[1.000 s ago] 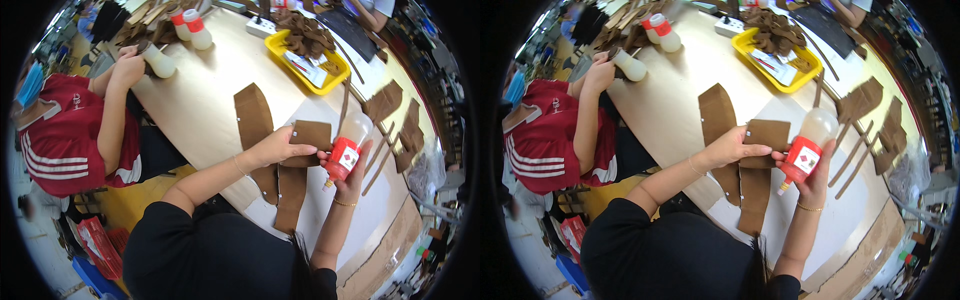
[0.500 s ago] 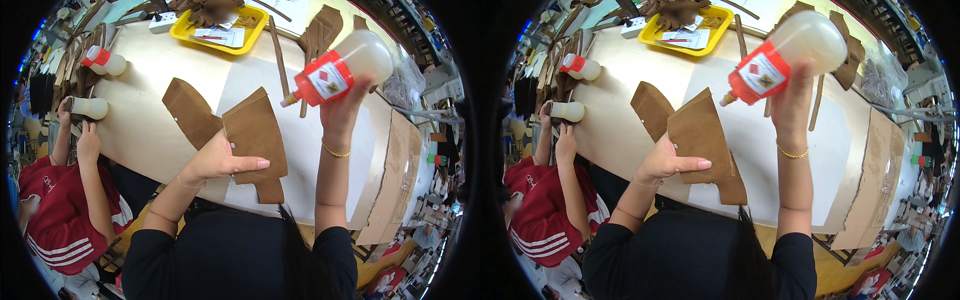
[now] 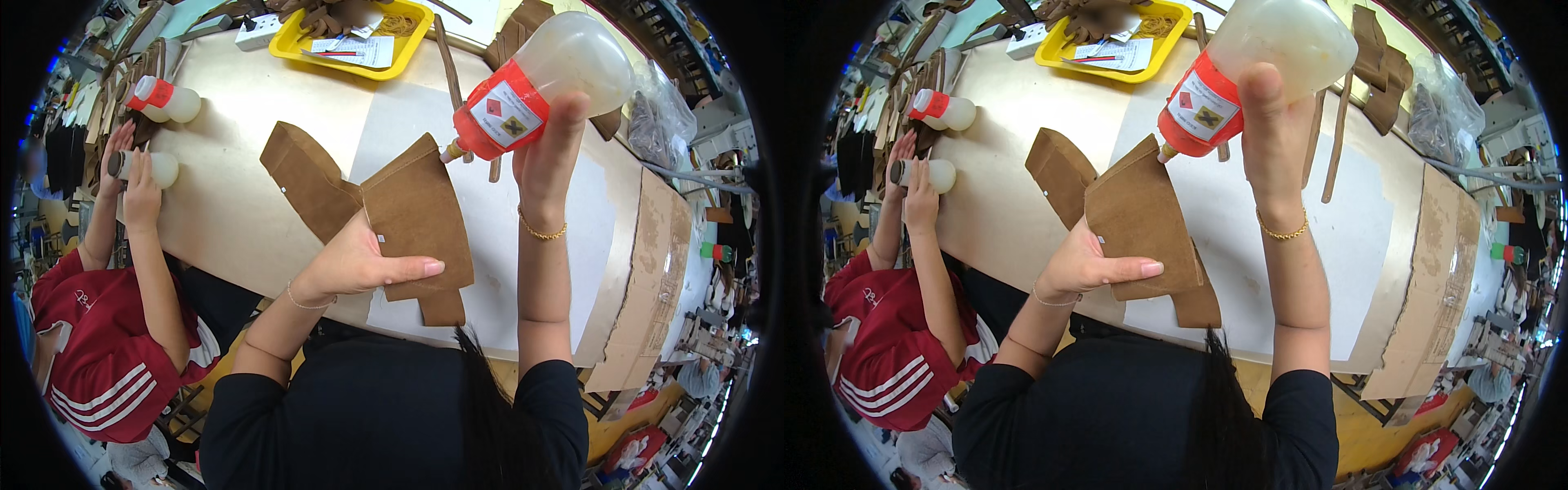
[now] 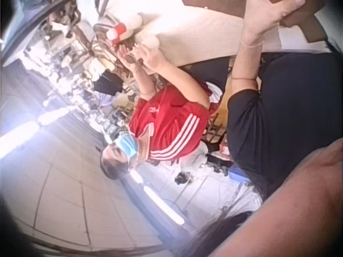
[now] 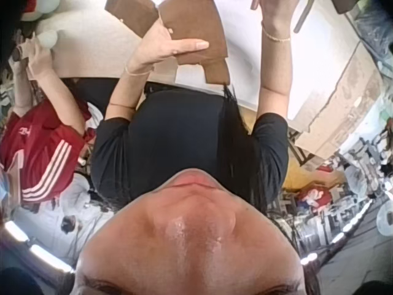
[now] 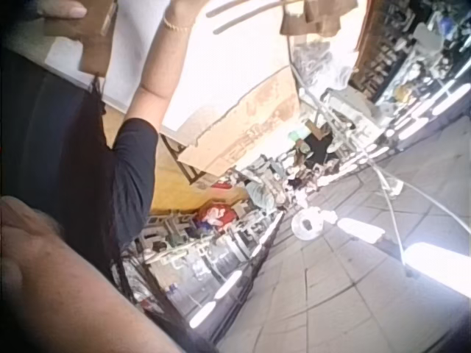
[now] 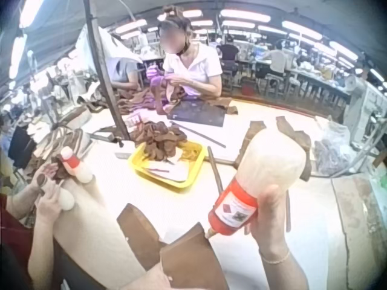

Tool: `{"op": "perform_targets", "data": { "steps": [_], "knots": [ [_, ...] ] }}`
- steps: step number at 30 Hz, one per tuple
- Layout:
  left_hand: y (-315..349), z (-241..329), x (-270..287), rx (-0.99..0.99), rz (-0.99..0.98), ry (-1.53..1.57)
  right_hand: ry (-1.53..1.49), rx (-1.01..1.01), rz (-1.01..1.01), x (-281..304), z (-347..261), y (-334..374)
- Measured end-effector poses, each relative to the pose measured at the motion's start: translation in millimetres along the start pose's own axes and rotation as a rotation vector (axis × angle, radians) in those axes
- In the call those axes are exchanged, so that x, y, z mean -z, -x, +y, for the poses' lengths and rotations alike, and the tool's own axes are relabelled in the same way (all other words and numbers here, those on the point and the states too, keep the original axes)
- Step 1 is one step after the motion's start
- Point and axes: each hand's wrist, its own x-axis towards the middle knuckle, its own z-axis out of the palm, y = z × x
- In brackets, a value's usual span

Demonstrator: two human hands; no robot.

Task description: The person applies glue from a squeeze bottle to brown leather straps and larger leather pieces on a worktable. They repeatedly pick up straps, apply glue along their length, and place them back down, while also gluing edges of larger leather components.

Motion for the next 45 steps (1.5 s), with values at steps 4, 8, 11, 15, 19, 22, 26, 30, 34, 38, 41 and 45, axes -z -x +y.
{"op": "perform_targets", "data": {
  "steps": [4,8,11,15,19,22,26,30,34,38,41,45],
  "knots": [
    [-1.0,0.3,0.8,0.024,0.007,0.004,-0.006,0.009,-0.001,-3.2,1.5,-0.2],
    [-0.4,-0.5,1.4,0.039,0.0,-0.007,-0.013,-0.015,-0.023,-4.5,2.7,5.1],
    [-0.4,-1.3,0.3,-0.01,0.004,0.004,-0.105,-0.051,0.027,-3.9,2.9,5.3],
    [0.2,-0.9,0.2,0.006,0.014,-0.006,-0.122,-0.009,0.108,-5.3,4.1,-1.2],
    [0.8,-1.5,1.4,0.026,0.008,-0.002,-0.069,0.01,0.071,-4.1,8.4,-2.5],
    [1.0,-0.5,0.9,0.024,0.009,0.003,-0.063,-0.02,0.04,-4.8,9.4,0.7],
    [0.6,-1.1,1.8,-0.012,-0.005,0.0,-0.124,-0.077,0.025,-5.2,9.9,1.2],
    [0.6,-1.0,2.7,0.003,-0.013,0.007,-0.131,-0.022,0.114,-13.6,7.6,-4.3],
    [1.6,-0.1,1.7,-0.001,-0.001,0.005,-0.055,0.058,0.091,-18.3,2.7,-6.6],
    [2.3,-0.5,1.3,-0.019,0.004,-0.003,-0.123,-0.011,0.004,-11.0,6.5,-2.5],
    [2.1,2.8,2.3,0.019,-0.014,-0.003,-0.138,-0.034,-0.014,-7.9,7.6,-3.7],
    [2.3,0.4,2.9,0.004,0.001,-0.008,-0.048,-0.032,-0.067,-8.2,8.7,-3.1]
  ]
}}
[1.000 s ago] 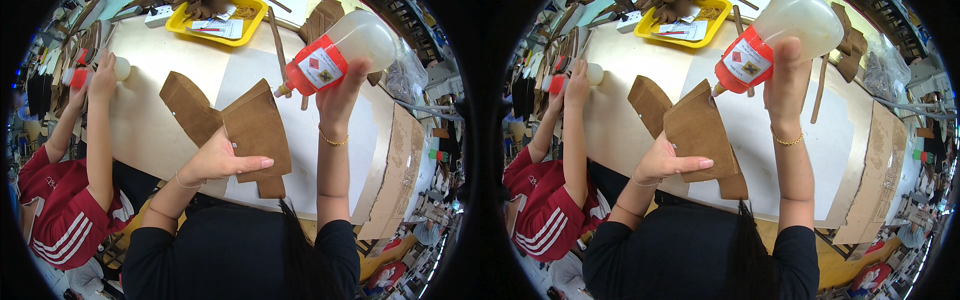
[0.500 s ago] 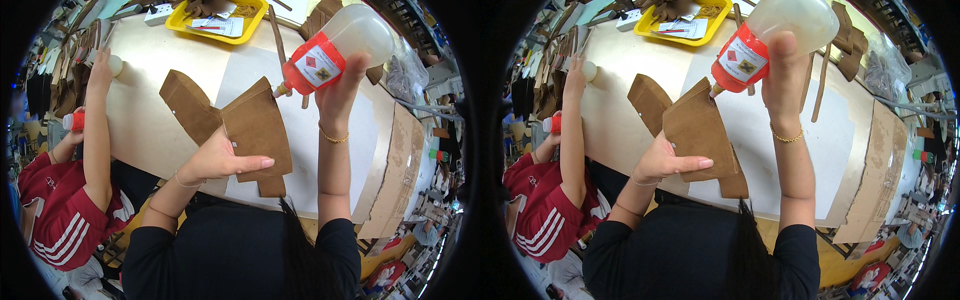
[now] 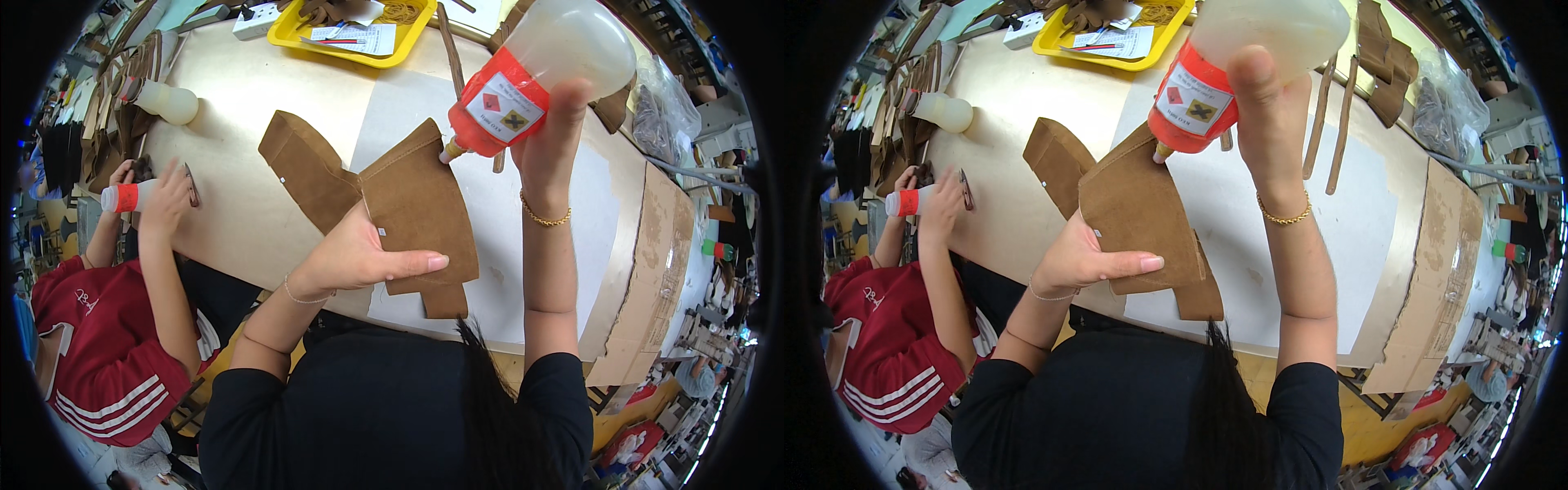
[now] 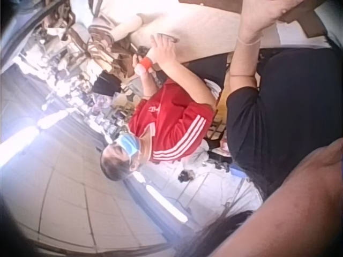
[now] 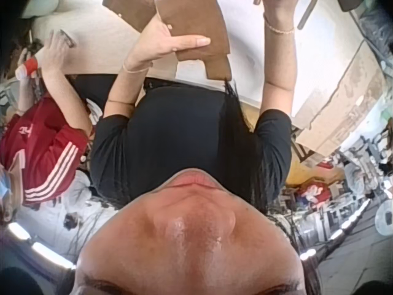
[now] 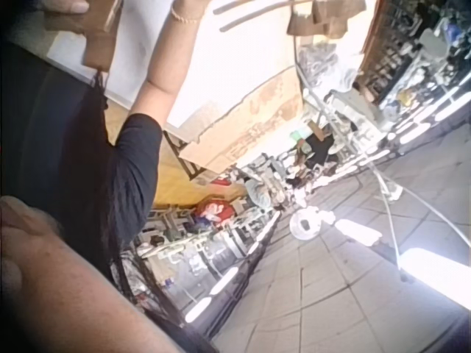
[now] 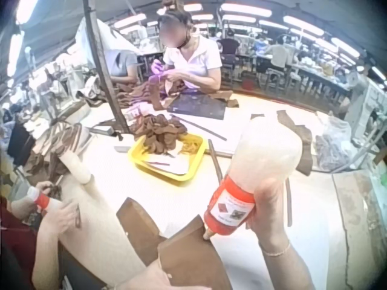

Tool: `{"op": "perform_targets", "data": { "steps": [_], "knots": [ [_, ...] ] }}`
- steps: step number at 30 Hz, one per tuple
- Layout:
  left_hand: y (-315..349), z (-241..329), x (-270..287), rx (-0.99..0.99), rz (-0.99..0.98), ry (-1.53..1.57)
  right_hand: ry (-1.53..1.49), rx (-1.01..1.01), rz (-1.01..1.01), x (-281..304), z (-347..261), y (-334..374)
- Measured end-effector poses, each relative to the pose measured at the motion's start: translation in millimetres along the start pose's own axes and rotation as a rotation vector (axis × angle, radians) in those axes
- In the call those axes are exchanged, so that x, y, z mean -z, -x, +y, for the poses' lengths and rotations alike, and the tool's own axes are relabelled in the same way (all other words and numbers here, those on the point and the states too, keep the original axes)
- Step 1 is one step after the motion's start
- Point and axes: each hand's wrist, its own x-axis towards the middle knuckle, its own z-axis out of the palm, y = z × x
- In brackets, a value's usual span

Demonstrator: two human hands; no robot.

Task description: The person applies glue from a squeeze bottle to brown leather straps and larger leather pieces on a worktable. They repeatedly pick up straps, apply glue along their length, and place them back down, while also gluing edges of larger leather components.

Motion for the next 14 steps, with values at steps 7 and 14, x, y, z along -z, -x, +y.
{"op": "perform_targets", "data": {
  "steps": [7,14],
  "knots": [
    [-0.3,0.9,0.9,-0.005,0.01,0.004,-0.039,-0.004,0.011,-5.0,-6.6,7.9],
    [-2.2,-4.9,1.3,-0.047,0.026,0.015,0.01,-0.042,0.023,1.8,-6.8,24.7]
  ]
}}
